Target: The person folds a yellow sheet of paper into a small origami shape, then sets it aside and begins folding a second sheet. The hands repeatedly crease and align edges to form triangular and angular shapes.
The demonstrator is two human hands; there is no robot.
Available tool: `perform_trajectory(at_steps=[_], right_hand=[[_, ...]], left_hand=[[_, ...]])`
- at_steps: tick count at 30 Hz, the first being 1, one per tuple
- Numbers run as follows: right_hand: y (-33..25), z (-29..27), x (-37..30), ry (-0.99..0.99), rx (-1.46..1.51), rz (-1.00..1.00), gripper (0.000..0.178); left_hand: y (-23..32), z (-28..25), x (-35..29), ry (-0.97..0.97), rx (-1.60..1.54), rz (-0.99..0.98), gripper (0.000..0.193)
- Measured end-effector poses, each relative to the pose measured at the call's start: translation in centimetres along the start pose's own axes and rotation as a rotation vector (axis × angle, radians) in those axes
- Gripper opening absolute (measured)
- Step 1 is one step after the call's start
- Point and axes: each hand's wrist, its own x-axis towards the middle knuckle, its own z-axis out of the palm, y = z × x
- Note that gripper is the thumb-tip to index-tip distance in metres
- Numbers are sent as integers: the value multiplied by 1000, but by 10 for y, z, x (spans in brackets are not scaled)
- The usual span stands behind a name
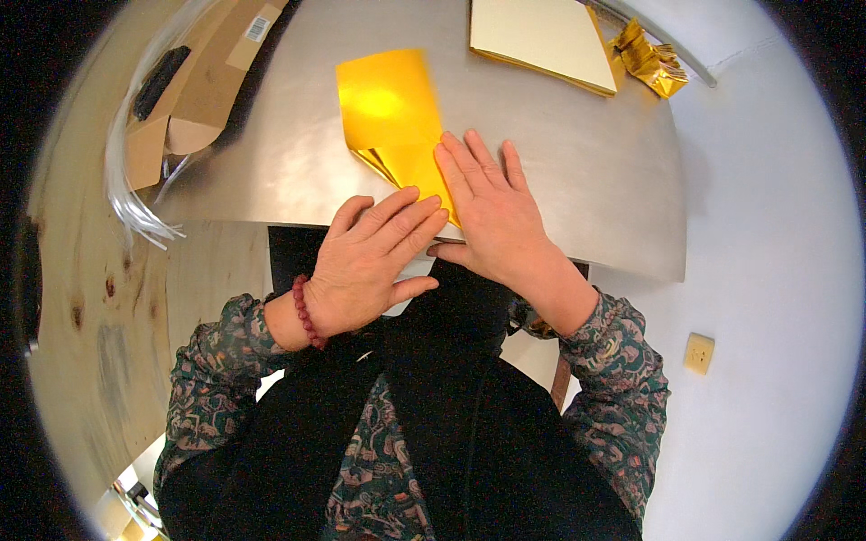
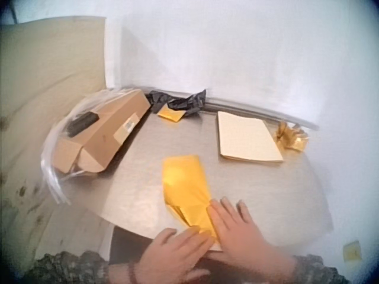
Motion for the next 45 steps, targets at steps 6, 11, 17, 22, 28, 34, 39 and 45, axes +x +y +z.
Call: perform_trajectory(at_steps=[6,11,17,22,28,34,39,45], right_hand=[[6,-2,-1,1,12,-25,115],[17,-8,1,-39,33,-97,106],[32,-7,4,-51,113,-112,70],[33,-3,2,-54,72,-99,64],[33,-8,1,-54,63,-123,66],[33,-11,0,-80,69,-120,70],[34,-11,-1,-95,69,-106,70],[37,-13,-1,-129,78,-86,70]], left_hand=[[-1,2,4,22,21,29,78],[-2,1,5,15,30,27,75],[-1,0,4,1,25,14,78],[-1,-1,5,8,9,13,80],[1,-1,6,46,-22,22,66],[0,-2,7,40,-33,-2,60],[-2,-3,6,30,-47,-22,62],[-19,-11,-1,21,44,-63,68]])
